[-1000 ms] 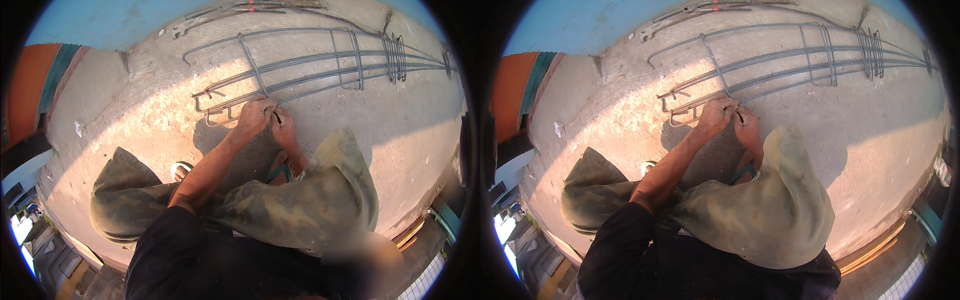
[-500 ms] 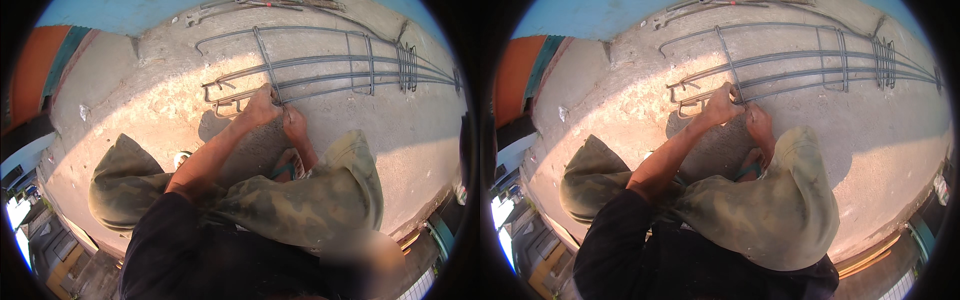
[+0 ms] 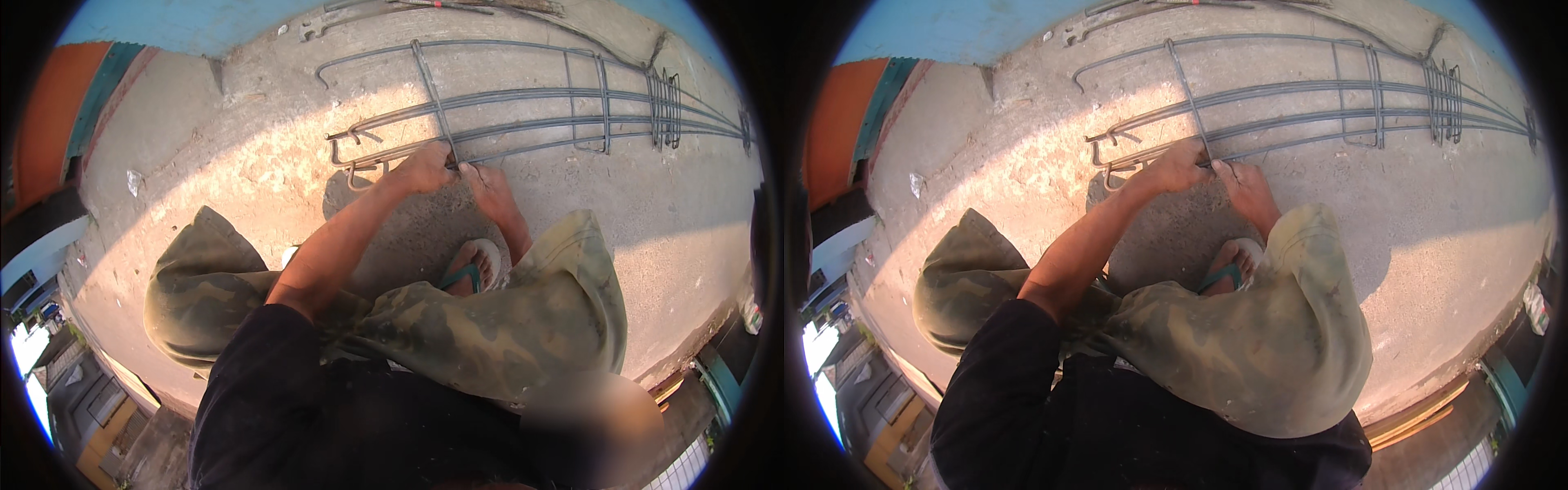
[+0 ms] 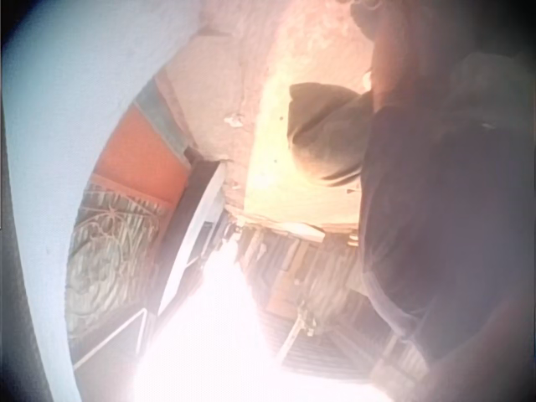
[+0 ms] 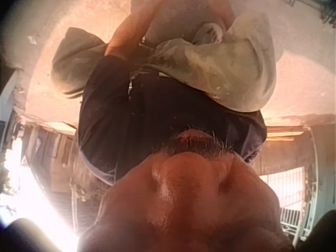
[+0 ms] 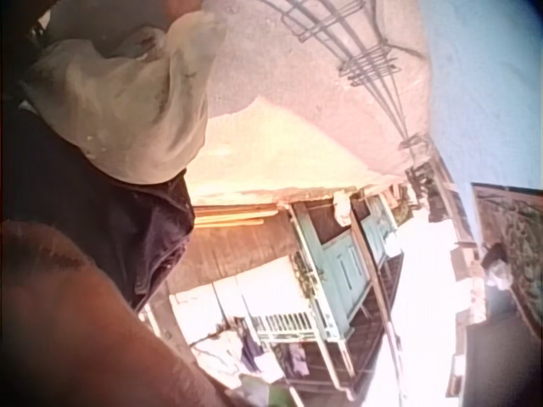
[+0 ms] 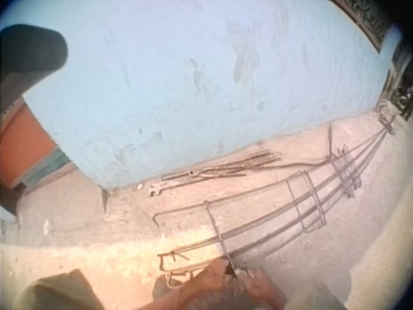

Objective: The person sits on a concrete floor and ties a rebar cage using wire and pliers. They wrap wire around the intersections of the steel bars and twist it tight with pliers to secure the structure.

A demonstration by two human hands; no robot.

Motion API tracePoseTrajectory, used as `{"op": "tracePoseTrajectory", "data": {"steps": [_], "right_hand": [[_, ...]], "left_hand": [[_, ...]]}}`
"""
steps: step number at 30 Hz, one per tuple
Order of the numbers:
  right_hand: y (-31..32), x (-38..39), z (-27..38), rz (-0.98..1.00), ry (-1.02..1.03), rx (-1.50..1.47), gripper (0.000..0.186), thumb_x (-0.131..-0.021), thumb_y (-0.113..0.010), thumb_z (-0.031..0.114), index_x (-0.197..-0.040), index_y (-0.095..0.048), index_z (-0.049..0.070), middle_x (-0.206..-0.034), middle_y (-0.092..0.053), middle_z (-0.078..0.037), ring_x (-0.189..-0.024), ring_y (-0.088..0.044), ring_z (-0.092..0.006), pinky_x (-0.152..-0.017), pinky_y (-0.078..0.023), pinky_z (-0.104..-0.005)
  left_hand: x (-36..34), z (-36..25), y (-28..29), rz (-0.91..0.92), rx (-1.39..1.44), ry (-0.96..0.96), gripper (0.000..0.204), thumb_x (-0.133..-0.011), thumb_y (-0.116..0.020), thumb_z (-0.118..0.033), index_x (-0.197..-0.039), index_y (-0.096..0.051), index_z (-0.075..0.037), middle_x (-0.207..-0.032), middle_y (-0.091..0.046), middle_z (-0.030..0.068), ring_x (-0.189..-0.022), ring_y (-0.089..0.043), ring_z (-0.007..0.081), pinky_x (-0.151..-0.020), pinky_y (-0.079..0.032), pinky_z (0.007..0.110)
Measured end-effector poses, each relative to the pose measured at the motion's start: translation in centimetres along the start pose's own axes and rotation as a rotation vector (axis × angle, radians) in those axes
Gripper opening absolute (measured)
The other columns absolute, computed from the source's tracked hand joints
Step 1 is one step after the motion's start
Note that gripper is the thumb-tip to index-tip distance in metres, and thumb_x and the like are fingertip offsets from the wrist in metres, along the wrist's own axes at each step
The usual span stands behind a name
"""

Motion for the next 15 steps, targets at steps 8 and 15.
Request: {"op": "tracePoseTrajectory", "data": {"steps": [8,15], "right_hand": [[-0.2,0.1,0.4,-0.083,0.009,0.150,0.034,-0.097,-0.054,0.030,-0.085,-0.067,0.001,-0.075,-0.061,-0.024,-0.070,-0.060,-0.0442,-0.061,-0.046,-0.0473],[-0.4,-0.1,0.8,-0.067,0.003,0.166,0.034,-0.097,-0.054,0.029,-0.084,-0.065,0.000,-0.075,-0.061,-0.025,-0.071,-0.059,-0.0455,-0.060,-0.046,-0.0474]], "left_hand": [[1.5,-0.4,1.2,0.276,0.458,0.183,0.039,-0.089,-0.064,-0.021,-0.110,-0.056,0.011,-0.096,-0.068,0.0262,-0.084,-0.070,0.0312,-0.068,-0.058,0.038],[0.0,3.4,-0.6,0.404,0.892,0.423,0.041,-0.098,-0.048,-0.019,-0.117,-0.054,0.016,-0.102,-0.066,0.0314,-0.086,-0.071,0.0334,-0.071,-0.060,0.037]]}}
Point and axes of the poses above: each hand's wrist, its own x-axis away from the middle knuckle, its own y-axis out of the back of the hand, z = x × y, the point moved 7 cm from there along -x, towards the middle knuckle
